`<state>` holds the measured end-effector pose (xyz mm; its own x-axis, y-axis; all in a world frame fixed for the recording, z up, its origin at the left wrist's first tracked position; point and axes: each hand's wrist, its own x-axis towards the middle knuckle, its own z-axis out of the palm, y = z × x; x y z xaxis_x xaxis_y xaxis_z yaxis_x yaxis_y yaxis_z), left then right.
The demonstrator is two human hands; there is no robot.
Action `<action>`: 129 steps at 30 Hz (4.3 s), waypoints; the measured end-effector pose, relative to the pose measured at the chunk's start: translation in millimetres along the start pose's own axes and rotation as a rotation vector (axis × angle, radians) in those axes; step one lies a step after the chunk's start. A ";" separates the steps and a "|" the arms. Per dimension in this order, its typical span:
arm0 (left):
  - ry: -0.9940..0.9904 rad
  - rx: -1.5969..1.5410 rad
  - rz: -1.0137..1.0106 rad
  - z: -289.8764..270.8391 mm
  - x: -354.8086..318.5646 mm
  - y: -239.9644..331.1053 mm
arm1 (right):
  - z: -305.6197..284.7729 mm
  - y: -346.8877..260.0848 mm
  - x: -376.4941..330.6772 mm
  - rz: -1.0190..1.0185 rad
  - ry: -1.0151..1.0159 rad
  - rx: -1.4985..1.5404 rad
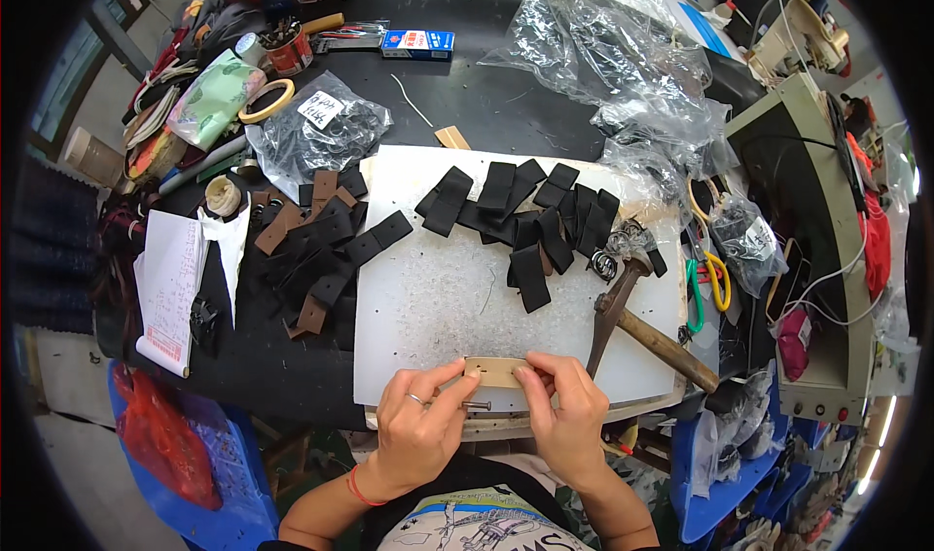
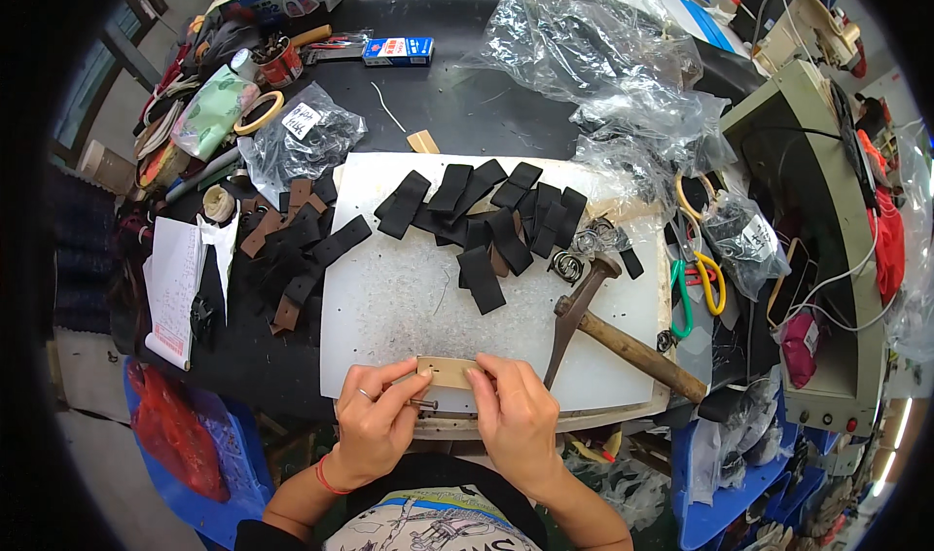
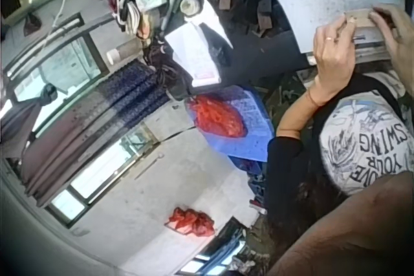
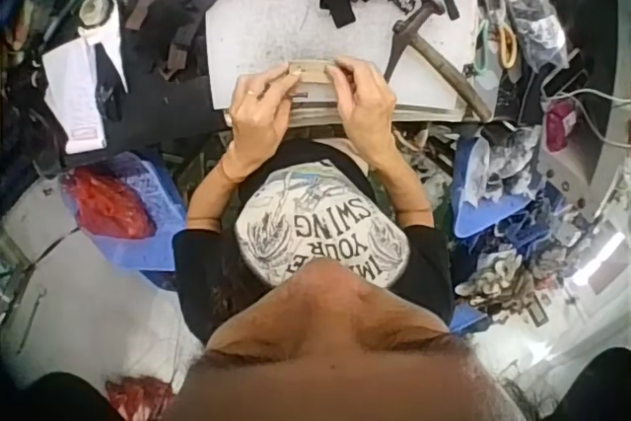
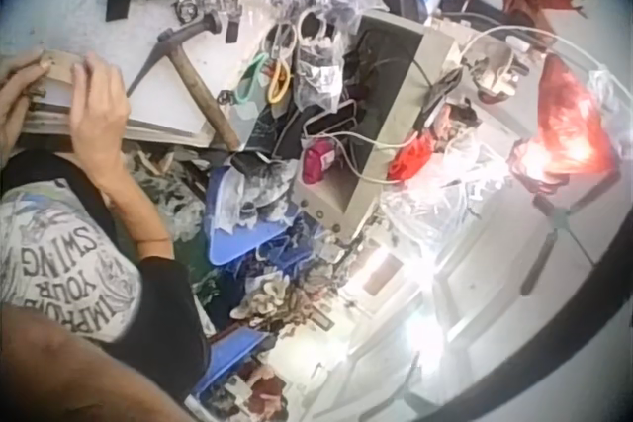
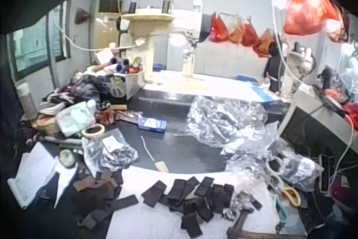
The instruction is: The person repeatedly picks up black fabric straps and metal rivets, places them on a wooden block, and uses a hammer to secure the rivets. The person handles the straps one at a time, moving completed units to a pile on the table.
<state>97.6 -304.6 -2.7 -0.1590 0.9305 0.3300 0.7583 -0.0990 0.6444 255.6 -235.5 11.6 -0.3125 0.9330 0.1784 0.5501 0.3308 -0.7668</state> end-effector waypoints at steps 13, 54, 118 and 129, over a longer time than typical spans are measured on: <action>0.000 -0.028 0.014 -2.9 4.6 -2.7 | 0.0 0.9 -0.2 -0.065 -0.051 -0.093; -0.165 -0.391 0.043 -7.5 24.9 -4.8 | -97.9 79.1 20.6 -0.296 -0.002 -0.710; 0.086 0.110 0.021 -18.4 117.9 -40.7 | 11.9 25.1 64.1 -0.167 0.082 -0.027; -0.213 -0.057 0.097 -40.6 61.1 -12.7 | -68.6 55.0 24.5 0.175 0.065 0.234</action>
<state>52.6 -260.8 37.2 0.0545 0.9684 0.2435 0.7258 -0.2059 0.6563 331.3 -184.8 16.1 -0.1747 0.9825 0.0644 0.3957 0.1299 -0.9091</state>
